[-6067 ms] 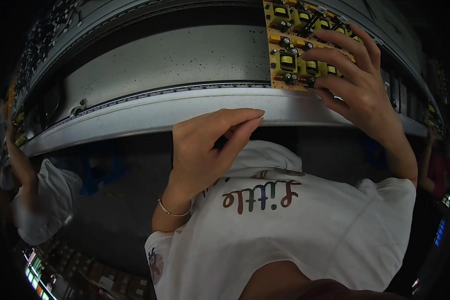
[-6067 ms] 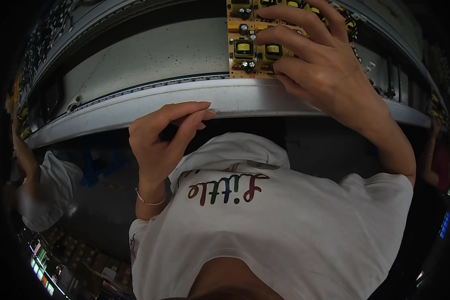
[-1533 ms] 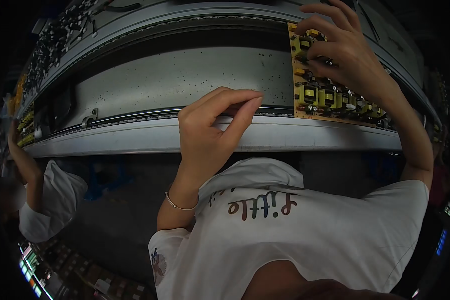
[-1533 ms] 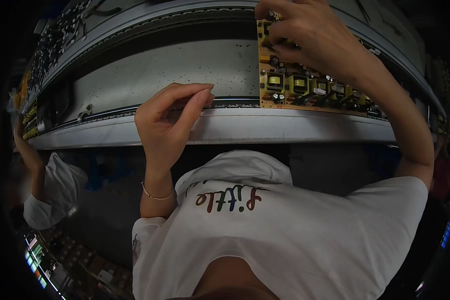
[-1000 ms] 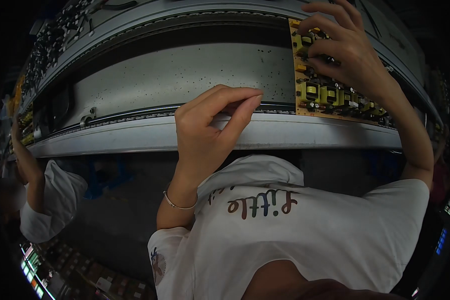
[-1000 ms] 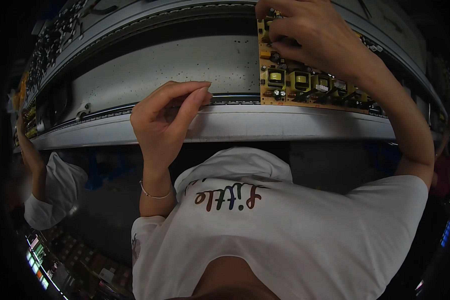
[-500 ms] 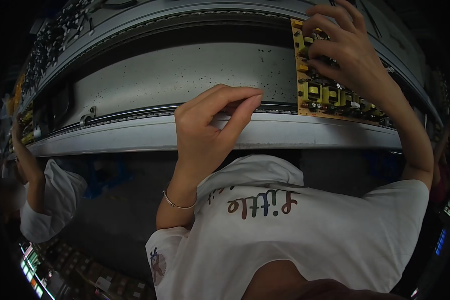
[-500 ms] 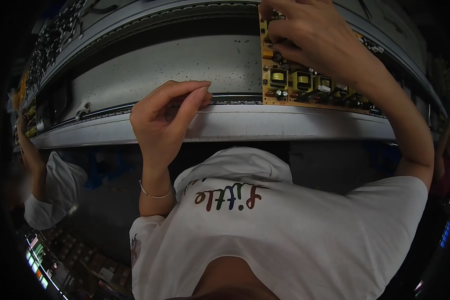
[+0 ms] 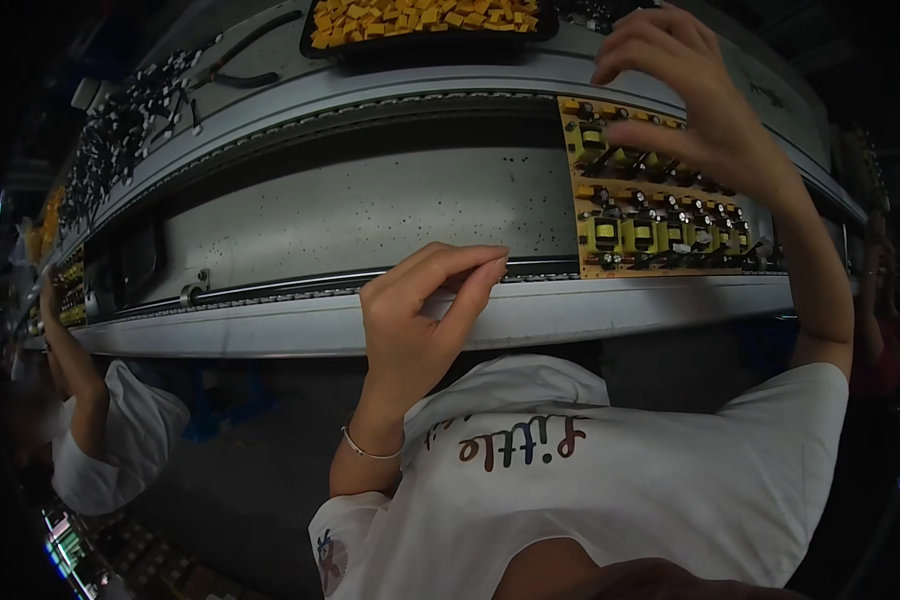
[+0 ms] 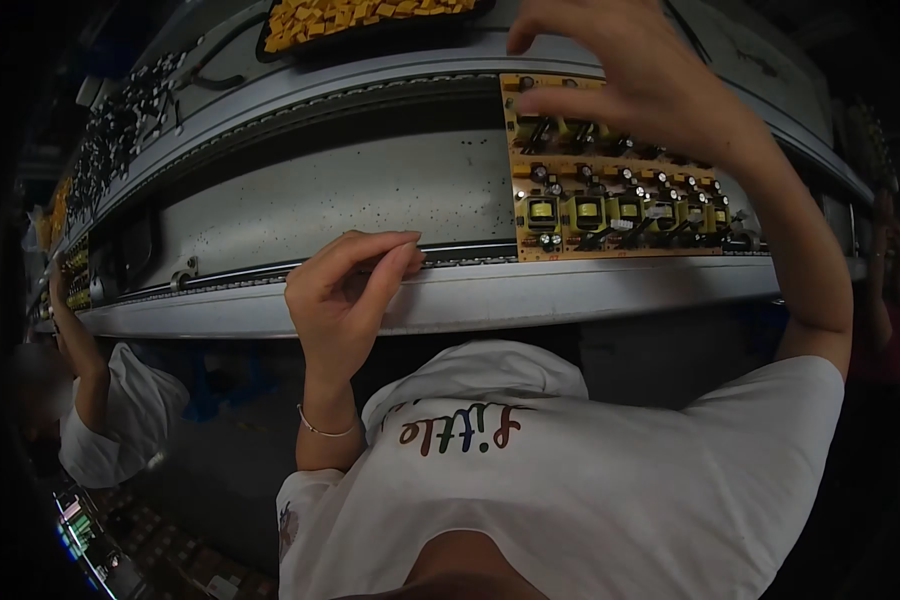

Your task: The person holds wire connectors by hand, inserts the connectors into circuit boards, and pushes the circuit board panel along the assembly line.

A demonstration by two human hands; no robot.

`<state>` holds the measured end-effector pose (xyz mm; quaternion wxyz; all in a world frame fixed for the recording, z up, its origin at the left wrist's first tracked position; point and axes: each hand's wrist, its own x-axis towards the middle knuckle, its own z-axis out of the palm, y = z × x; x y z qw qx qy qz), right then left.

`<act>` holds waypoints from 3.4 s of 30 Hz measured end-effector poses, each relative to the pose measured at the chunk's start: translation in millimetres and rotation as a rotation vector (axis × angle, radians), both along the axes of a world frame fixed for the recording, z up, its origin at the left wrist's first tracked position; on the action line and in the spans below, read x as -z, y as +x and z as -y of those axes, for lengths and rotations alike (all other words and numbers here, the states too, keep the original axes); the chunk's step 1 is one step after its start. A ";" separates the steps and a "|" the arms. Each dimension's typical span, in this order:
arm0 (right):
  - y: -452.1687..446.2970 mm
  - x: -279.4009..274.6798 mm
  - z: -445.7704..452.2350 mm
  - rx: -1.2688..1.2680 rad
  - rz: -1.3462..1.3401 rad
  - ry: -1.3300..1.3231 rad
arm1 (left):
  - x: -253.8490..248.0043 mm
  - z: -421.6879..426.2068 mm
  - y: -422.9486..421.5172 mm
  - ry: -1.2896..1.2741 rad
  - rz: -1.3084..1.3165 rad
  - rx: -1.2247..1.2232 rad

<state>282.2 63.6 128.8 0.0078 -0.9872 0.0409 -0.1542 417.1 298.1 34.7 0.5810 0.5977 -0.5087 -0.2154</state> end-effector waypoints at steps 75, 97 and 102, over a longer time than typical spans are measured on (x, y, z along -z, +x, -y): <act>-167.5 77.8 198.3 0.559 0.711 0.330 | -120.7 355.2 -237.8 -0.280 0.608 0.783; -170.3 63.8 191.6 0.607 0.878 0.488 | -91.2 395.8 -396.2 -0.220 0.745 0.963; -179.5 56.9 181.9 0.597 0.949 0.463 | -117.0 393.1 -349.1 -0.497 0.738 0.928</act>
